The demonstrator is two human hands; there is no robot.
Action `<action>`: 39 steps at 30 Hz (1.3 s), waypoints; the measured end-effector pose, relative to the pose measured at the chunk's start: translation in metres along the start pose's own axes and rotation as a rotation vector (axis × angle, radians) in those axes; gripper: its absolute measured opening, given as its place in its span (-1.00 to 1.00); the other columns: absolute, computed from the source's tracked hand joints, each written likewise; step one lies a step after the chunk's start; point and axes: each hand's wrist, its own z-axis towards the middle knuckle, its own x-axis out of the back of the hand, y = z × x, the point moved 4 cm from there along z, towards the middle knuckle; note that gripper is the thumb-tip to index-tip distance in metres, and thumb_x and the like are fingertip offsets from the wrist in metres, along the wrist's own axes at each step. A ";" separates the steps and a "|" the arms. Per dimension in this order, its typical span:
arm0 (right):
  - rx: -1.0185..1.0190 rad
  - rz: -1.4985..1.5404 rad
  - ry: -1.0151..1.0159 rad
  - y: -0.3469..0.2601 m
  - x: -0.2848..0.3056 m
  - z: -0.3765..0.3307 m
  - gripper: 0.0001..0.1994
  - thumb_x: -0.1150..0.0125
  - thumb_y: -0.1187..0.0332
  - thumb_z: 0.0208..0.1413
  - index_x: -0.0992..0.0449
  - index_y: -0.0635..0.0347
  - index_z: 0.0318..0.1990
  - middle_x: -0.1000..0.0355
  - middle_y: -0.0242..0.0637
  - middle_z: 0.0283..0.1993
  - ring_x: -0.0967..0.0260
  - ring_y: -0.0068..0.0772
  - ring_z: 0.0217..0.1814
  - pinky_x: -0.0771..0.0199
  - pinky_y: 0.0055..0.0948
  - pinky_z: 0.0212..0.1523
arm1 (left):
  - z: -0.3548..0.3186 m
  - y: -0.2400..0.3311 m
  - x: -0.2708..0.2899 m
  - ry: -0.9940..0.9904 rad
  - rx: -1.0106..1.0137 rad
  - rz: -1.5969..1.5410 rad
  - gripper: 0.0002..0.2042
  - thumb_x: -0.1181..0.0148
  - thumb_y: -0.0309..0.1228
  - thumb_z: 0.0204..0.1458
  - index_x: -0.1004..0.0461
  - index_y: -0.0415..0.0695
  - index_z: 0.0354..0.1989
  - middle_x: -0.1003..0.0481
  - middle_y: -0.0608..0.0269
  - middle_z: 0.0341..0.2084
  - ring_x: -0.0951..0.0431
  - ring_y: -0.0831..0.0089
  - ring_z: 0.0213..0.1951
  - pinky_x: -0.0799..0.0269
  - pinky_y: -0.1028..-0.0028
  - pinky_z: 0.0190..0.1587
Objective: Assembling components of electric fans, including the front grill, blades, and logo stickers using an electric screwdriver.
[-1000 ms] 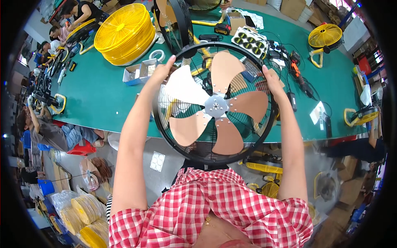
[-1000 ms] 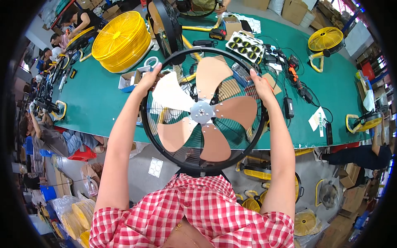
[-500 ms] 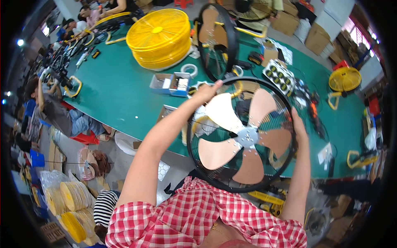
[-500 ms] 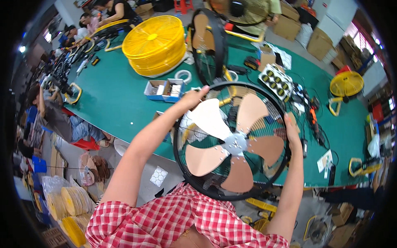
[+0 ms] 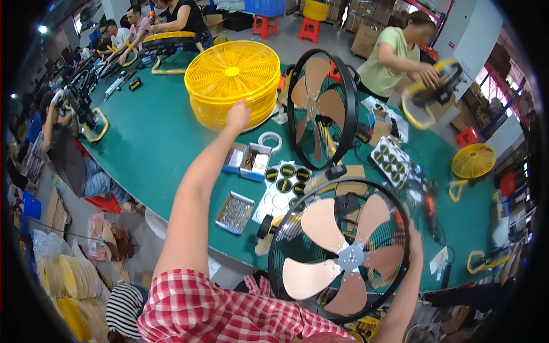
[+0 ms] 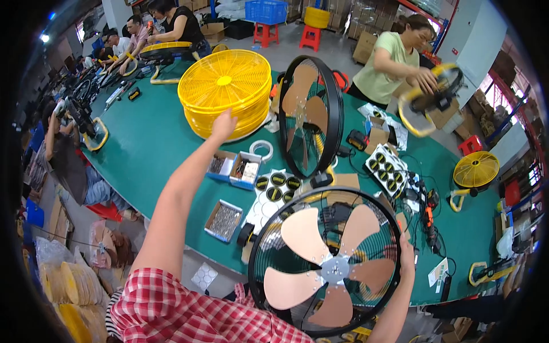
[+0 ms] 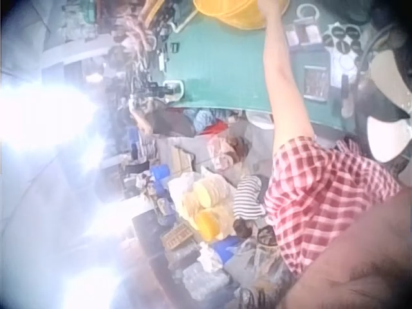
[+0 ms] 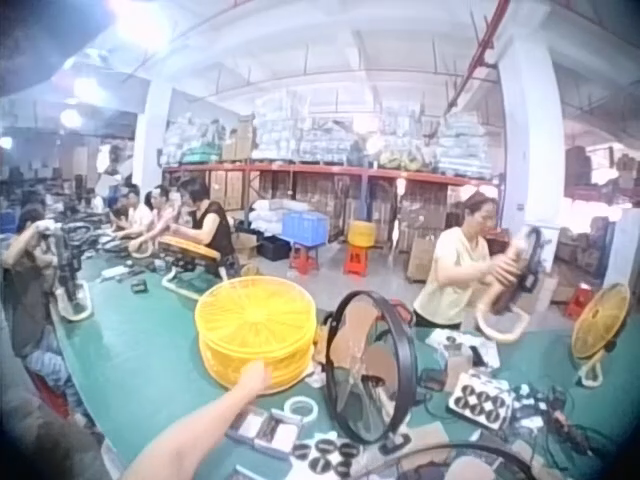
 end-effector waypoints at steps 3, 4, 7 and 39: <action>0.006 0.001 0.021 0.002 -0.002 0.000 -0.46 0.06 -0.11 0.09 -0.44 0.29 -0.22 -0.44 -0.22 -0.46 -0.40 -0.45 -0.53 -0.40 -0.52 -0.48 | 0.041 -0.047 -0.024 0.266 -0.037 0.348 -0.64 0.01 -0.33 -0.01 -0.33 -0.10 0.01 -0.35 0.11 0.00 -0.22 0.16 0.14 -0.11 0.00 0.10; 0.016 -0.003 0.036 0.013 0.010 0.006 -0.48 0.07 -0.09 0.10 -0.44 0.29 -0.20 -0.44 -0.22 -0.45 -0.40 -0.45 -0.52 -0.41 -0.52 -0.49 | 0.050 -0.038 -0.032 0.269 -0.048 0.329 -0.64 0.01 -0.33 -0.01 -0.33 -0.10 0.01 -0.35 0.11 0.00 -0.22 0.16 0.14 -0.11 0.00 0.10; 0.035 0.000 0.061 0.025 0.023 0.014 -0.50 0.07 -0.04 0.12 -0.41 0.30 -0.14 -0.45 -0.24 -0.44 -0.40 -0.45 -0.54 -0.41 -0.53 -0.51 | 0.060 -0.031 -0.038 -0.082 0.084 0.369 -0.67 0.02 -0.35 -0.02 -0.37 -0.07 -0.04 -0.32 0.20 0.02 -0.14 0.23 0.18 -0.02 -0.10 0.07; 0.429 0.496 -0.464 -0.105 -0.069 -0.057 -0.48 0.15 0.06 0.19 -0.10 0.25 0.16 -0.26 -0.07 0.08 -0.29 -0.22 0.05 -0.32 -0.34 0.02 | -0.270 0.148 0.310 -0.161 0.184 -2.252 -0.67 0.14 -0.30 0.15 -0.29 -0.21 0.03 -0.42 0.12 -0.11 -0.44 0.31 -0.08 -0.32 0.29 0.03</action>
